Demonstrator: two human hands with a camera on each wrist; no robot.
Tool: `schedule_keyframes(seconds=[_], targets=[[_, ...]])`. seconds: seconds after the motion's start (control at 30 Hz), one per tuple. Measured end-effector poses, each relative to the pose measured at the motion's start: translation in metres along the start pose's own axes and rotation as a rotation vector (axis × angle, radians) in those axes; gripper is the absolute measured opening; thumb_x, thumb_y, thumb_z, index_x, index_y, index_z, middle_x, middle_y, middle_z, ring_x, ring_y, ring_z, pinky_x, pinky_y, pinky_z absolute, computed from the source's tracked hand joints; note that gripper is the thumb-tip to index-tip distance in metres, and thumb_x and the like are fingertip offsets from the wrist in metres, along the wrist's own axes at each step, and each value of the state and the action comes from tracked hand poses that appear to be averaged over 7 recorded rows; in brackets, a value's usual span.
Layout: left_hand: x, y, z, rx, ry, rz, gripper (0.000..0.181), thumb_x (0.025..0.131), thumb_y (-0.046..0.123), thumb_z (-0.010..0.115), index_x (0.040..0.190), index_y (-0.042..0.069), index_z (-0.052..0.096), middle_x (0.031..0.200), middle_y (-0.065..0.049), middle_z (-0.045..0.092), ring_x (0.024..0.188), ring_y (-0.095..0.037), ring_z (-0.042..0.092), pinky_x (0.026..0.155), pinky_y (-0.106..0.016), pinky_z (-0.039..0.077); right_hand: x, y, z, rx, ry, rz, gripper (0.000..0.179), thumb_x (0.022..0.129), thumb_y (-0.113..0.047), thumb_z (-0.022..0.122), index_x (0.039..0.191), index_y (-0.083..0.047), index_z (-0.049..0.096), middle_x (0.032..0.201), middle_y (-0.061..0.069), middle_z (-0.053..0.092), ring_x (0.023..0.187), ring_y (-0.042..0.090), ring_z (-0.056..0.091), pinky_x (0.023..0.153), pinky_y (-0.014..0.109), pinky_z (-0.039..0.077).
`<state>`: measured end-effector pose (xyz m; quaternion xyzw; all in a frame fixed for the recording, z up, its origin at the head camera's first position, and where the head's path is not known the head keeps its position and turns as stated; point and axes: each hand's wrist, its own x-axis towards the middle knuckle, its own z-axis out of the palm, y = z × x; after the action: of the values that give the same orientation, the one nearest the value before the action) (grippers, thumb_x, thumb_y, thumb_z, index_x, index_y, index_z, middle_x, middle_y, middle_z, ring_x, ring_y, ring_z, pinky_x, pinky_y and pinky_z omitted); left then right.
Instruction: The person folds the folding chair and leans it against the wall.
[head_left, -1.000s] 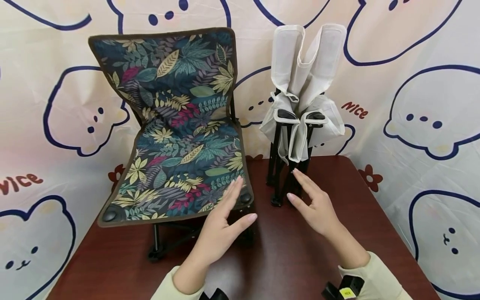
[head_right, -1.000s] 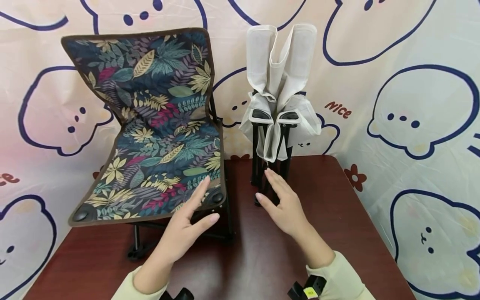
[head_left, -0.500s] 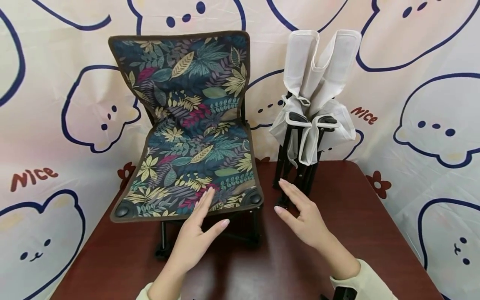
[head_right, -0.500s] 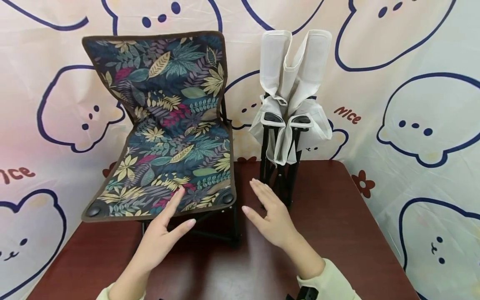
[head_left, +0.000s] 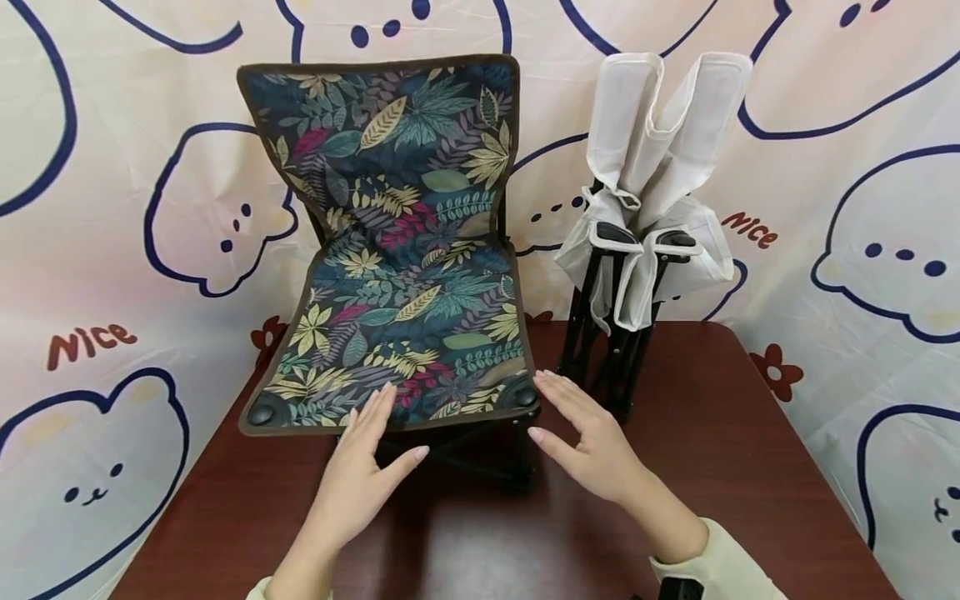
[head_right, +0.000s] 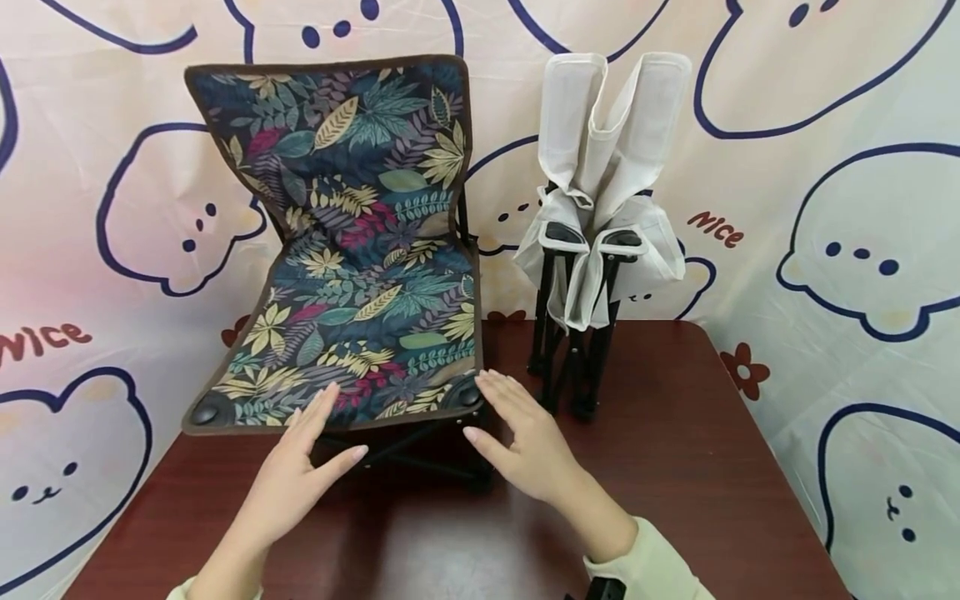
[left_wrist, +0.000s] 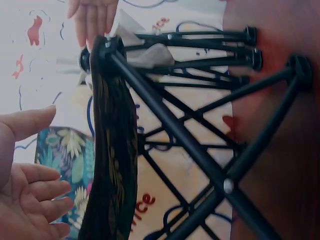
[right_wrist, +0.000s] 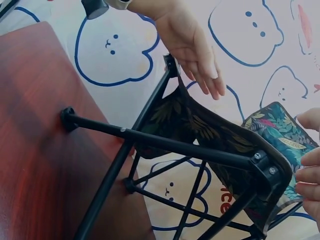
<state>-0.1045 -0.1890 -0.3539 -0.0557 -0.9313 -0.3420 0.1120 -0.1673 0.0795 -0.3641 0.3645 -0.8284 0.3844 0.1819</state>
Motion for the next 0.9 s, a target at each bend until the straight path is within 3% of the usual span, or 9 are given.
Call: schedule_keyframes(seconds=[0.23,0.43,0.67,0.9], targets=[[0.000,-0.014,-0.015,0.169,-0.014,-0.056,0.077,0.077,0.037,0.062,0.135,0.001,0.025,0.137,-0.017,0.026,0.127,-0.030,0.016,0.103,-0.044,0.003,0.002,-0.001,0.007,0.021,-0.047,-0.043,0.048,0.078,-0.019,0.063,0.121,-0.004,0.050,0.127,0.006,0.044,0.120,0.024,0.034,0.099,0.034,0.025],[-0.005,-0.023,-0.026,0.248,0.020,-0.081,0.073,0.077,0.027,0.065,0.133,-0.002,0.029,0.133,-0.023,0.030,0.124,-0.035,0.020,0.103,-0.043,-0.003,0.006,0.000,0.009,-0.008,-0.072,-0.079,0.044,0.078,-0.021,0.063,0.117,-0.003,0.054,0.126,0.007,0.046,0.120,0.022,0.035,0.099,0.035,0.026],[-0.009,-0.033,-0.034,0.319,0.104,-0.055,0.069,0.073,0.018,0.068,0.127,-0.007,0.036,0.127,-0.027,0.035,0.122,-0.038,0.024,0.102,-0.044,-0.002,0.012,0.007,0.010,-0.023,-0.056,-0.174,0.037,0.077,-0.018,0.065,0.110,-0.001,0.059,0.119,0.010,0.051,0.116,0.022,0.041,0.096,0.034,0.030],[-0.010,-0.045,-0.041,0.348,0.171,-0.005,0.062,0.070,0.012,0.069,0.122,-0.009,0.042,0.123,-0.028,0.040,0.121,-0.037,0.025,0.104,-0.040,0.002,0.017,0.026,0.013,0.045,-0.011,-0.296,0.034,0.068,-0.002,0.070,0.101,-0.001,0.063,0.110,0.010,0.057,0.109,0.023,0.048,0.091,0.030,0.037]])
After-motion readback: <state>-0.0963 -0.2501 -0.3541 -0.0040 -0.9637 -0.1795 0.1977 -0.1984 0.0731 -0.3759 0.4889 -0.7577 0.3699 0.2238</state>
